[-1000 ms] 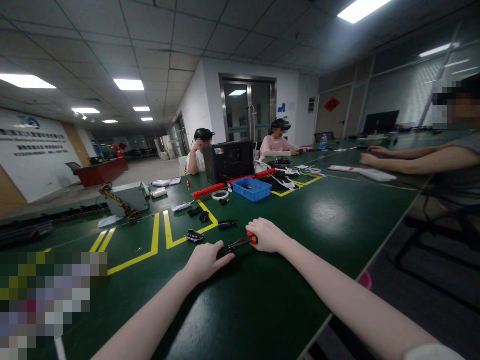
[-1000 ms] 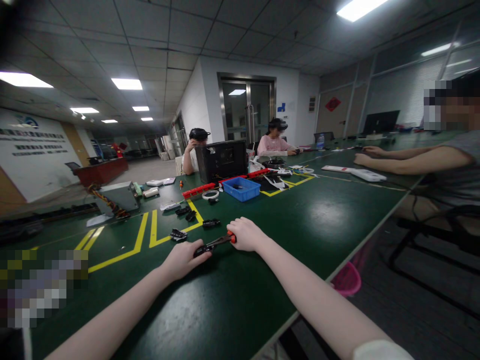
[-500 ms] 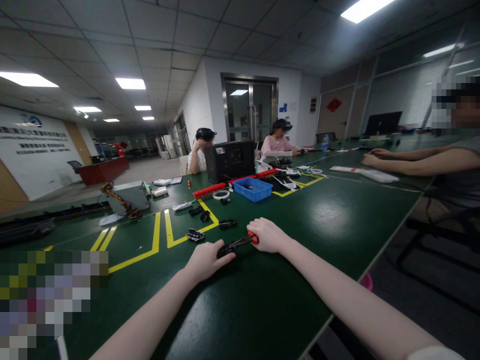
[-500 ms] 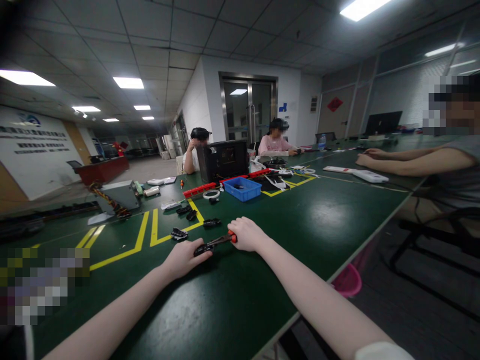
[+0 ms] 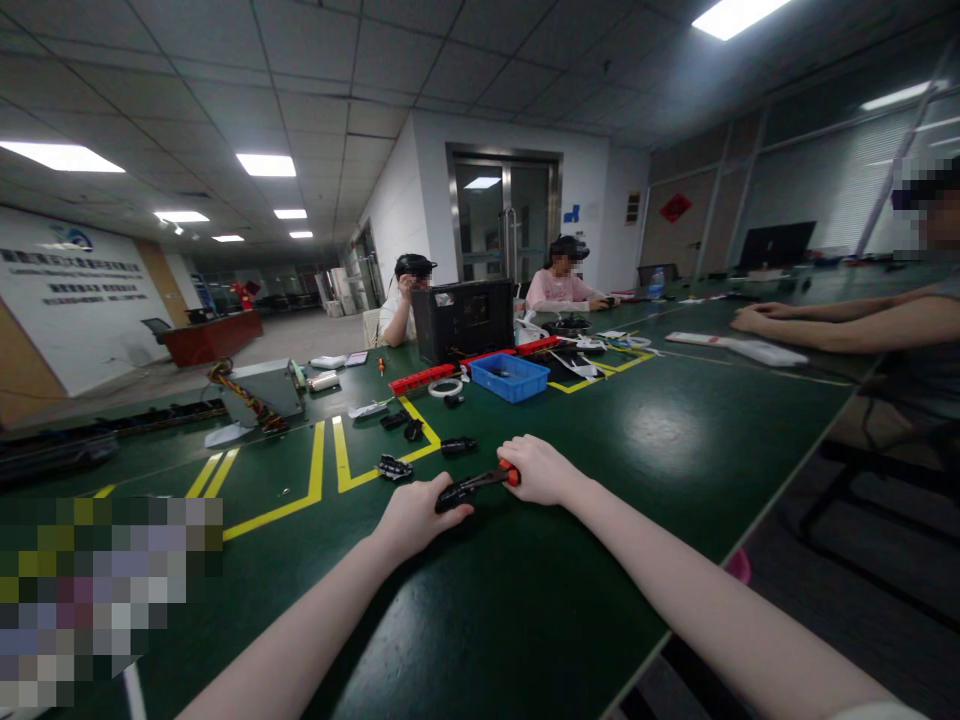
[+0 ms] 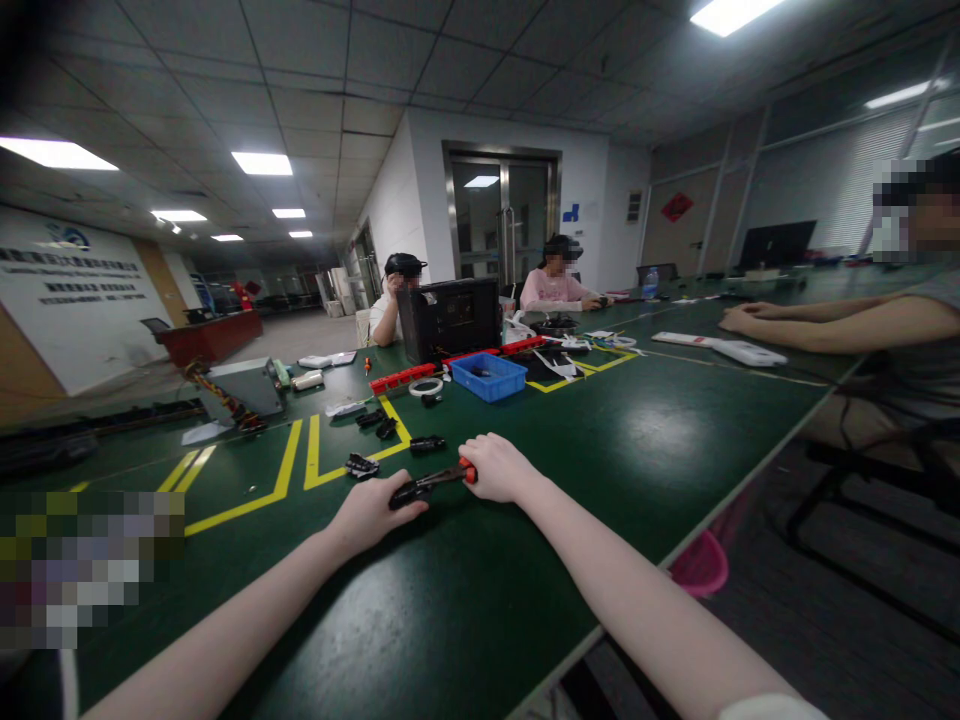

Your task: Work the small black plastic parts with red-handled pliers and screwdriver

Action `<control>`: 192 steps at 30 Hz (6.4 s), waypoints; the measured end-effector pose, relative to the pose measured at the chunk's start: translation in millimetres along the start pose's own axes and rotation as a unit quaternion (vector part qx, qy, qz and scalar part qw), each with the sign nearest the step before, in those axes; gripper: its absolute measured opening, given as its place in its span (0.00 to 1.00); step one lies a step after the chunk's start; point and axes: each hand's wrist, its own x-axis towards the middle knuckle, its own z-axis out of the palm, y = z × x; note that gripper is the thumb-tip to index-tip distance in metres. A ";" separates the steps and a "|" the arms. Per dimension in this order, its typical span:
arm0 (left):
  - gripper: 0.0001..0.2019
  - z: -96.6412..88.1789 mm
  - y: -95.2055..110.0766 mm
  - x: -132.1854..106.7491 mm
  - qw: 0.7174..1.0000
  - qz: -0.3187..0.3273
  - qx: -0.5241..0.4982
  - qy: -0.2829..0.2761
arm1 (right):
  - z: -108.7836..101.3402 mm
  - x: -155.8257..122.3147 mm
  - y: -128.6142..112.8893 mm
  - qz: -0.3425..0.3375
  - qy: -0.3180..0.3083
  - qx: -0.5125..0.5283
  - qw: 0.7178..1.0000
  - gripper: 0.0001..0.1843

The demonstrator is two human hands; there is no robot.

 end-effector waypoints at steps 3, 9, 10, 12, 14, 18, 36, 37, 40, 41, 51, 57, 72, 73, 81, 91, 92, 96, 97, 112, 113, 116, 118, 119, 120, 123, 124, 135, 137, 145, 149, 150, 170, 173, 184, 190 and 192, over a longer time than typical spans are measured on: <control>0.15 -0.8 1.0 0.1 1.000 -0.001 0.002 0.003 | -0.4 0.1 -0.1 -0.001 -0.001 0.002 1.000 0.06; 0.15 -3.0 3.4 0.3 1.000 -0.016 0.005 -0.004 | -0.1 -0.1 -0.8 0.003 -0.003 0.003 1.000 0.06; 0.15 -2.9 3.4 0.2 1.000 -0.016 0.005 -0.002 | 0.0 -0.2 -0.9 0.003 -0.003 0.004 1.000 0.06; 0.15 -2.3 3.0 0.0 1.000 -0.011 0.001 0.001 | 0.4 -0.3 -0.8 0.002 -0.003 0.004 1.000 0.06; 0.15 -1.5 2.5 -0.5 1.000 -0.003 -0.008 0.005 | 0.9 -0.5 -0.3 0.001 0.000 0.003 1.000 0.06; 0.15 -1.1 3.2 -0.9 1.000 0.003 -0.007 0.005 | 2.5 -0.6 1.1 -0.011 0.014 -0.009 1.000 0.07; 0.14 -2.1 2.5 -1.2 0.999 0.006 -0.031 -0.003 | 2.9 -0.1 -0.4 -0.010 0.007 0.003 1.000 0.06; 0.15 -2.2 2.2 -1.4 0.999 0.010 -0.034 -0.002 | 2.7 -0.2 -0.5 -0.009 0.005 0.004 1.000 0.06; 0.15 -2.6 1.5 -2.0 0.999 0.023 -0.036 0.000 | 2.2 -0.4 -0.8 -0.007 -0.002 0.004 1.000 0.06; 0.16 -2.7 1.3 -2.0 0.999 0.025 -0.035 0.000 | 2.1 -0.4 -0.8 -0.006 -0.004 0.004 1.000 0.06; 0.18 -1.9 0.1 0.0 0.999 0.028 -0.011 -0.011 | 3.0 0.3 0.3 -0.005 -0.008 0.001 1.000 0.06; 0.17 -1.1 0.8 -0.9 0.999 0.038 -0.014 -0.005 | 1.7 -0.7 0.5 -0.010 -0.002 0.002 1.000 0.06; 0.18 -1.5 -0.2 -0.7 0.998 0.056 -0.010 -0.010 | 3.3 -0.3 2.3 -0.024 0.020 -0.001 1.000 0.05; 0.18 -1.4 -0.1 -0.8 0.998 0.056 -0.009 -0.011 | 3.2 -0.3 2.2 -0.024 0.019 -0.001 1.000 0.05; 0.18 -0.1 -0.5 -0.5 0.998 0.063 0.006 -0.006 | 4.1 -0.6 1.8 -0.023 0.020 0.000 1.000 0.05; 0.18 -0.6 0.1 -0.7 0.998 0.056 -0.004 -0.007 | 3.3 -0.5 1.4 -0.024 0.011 0.005 1.000 0.05; 0.18 -0.6 0.4 -0.9 0.999 0.051 -0.005 -0.007 | 3.1 -0.6 1.4 -0.023 0.009 0.005 1.000 0.05; 0.17 -0.5 1.6 -1.7 0.999 0.037 -0.006 -0.008 | 2.5 -1.2 0.5 -0.022 -0.002 0.007 1.000 0.06; 0.17 -0.6 2.0 -1.8 0.999 0.034 -0.006 -0.007 | 2.6 -1.2 0.2 -0.021 -0.004 0.008 1.000 0.06; 0.17 -0.2 1.8 -0.9 0.999 0.033 -0.004 -0.009 | 1.8 -1.0 0.2 -0.021 -0.006 0.028 0.999 0.06; 0.17 -0.6 2.0 -0.9 0.999 0.036 -0.005 -0.009 | 1.8 -1.0 0.2 -0.021 -0.003 0.028 0.999 0.06; 0.19 -2.7 2.9 -1.3 0.999 0.044 -0.009 -0.012 | 2.6 -0.9 0.8 -0.028 0.011 0.026 0.999 0.07; 0.18 -4.1 3.5 -1.6 0.999 0.047 -0.010 -0.015 | 3.2 -0.8 1.6 -0.037 0.021 0.022 0.999 0.07; 0.18 -4.7 3.8 -1.9 0.999 0.047 -0.011 -0.017 | 3.6 -0.8 2.0 -0.041 0.025 0.020 0.999 0.07; 0.18 -5.3 3.9 -2.1 0.999 0.048 -0.012 -0.019 | 3.9 -0.8 2.3 -0.044 0.029 0.016 0.998 0.07; 0.18 -6.3 4.3 -2.3 0.998 0.050 -0.014 -0.022 | 5.2 -0.7 3.1 -0.047 0.035 0.010 0.998 0.06; 0.19 -6.5 4.4 -2.3 0.998 0.049 -0.013 -0.023 | 5.5 -0.7 3.1 -0.047 0.035 0.010 0.998 0.06; 0.19 -5.0 2.4 -1.6 0.999 0.043 -0.015 -0.020 | 2.3 -2.3 1.3 -0.051 0.035 0.042 0.997 0.10; 0.19 -4.1 2.1 -1.3 0.999 0.044 -0.011 -0.018 | 2.4 -2.1 1.5 -0.053 0.038 0.039 0.997 0.09; 0.19 -3.5 2.4 -1.1 0.999 0.035 -0.006 -0.022 | 3.9 0.1 1.7 -0.053 0.060 0.002 0.997 0.08; 0.19 -3.8 2.3 -1.5 0.999 0.040 -0.012 -0.019 | 4.1 0.6 1.3 -0.060 0.068 0.012 0.996 0.07; 0.19 -4.0 2.4 -1.6 0.999 0.040 -0.013 -0.019 | 4.1 0.5 1.2 -0.060 0.066 0.014 0.996 0.06; 0.15 -0.1 1.8 -2.2 0.999 0.028 -0.032 0.008 | 1.0 -1.5 -1.6 -0.038 0.026 0.036 0.998 0.07; 0.15 0.8 1.3 -1.8 0.999 0.029 -0.029 0.012 | 0.7 -1.5 -2.2 -0.035 0.024 0.037 0.998 0.07; 0.13 0.5 1.5 -1.9 0.998 0.026 -0.048 0.022 | -1.1 -1.8 -4.0 -0.019 0.010 0.063 0.998 0.07; 0.14 -1.6 1.7 -2.2 0.998 0.041 -0.044 0.009 | -0.7 -1.9 -3.7 -0.018 0.002 0.065 0.998 0.07; 0.16 -2.8 1.4 -2.3 0.998 0.050 -0.039 0.001 | -0.5 -1.8 -3.7 -0.021 -0.001 0.063 0.998 0.07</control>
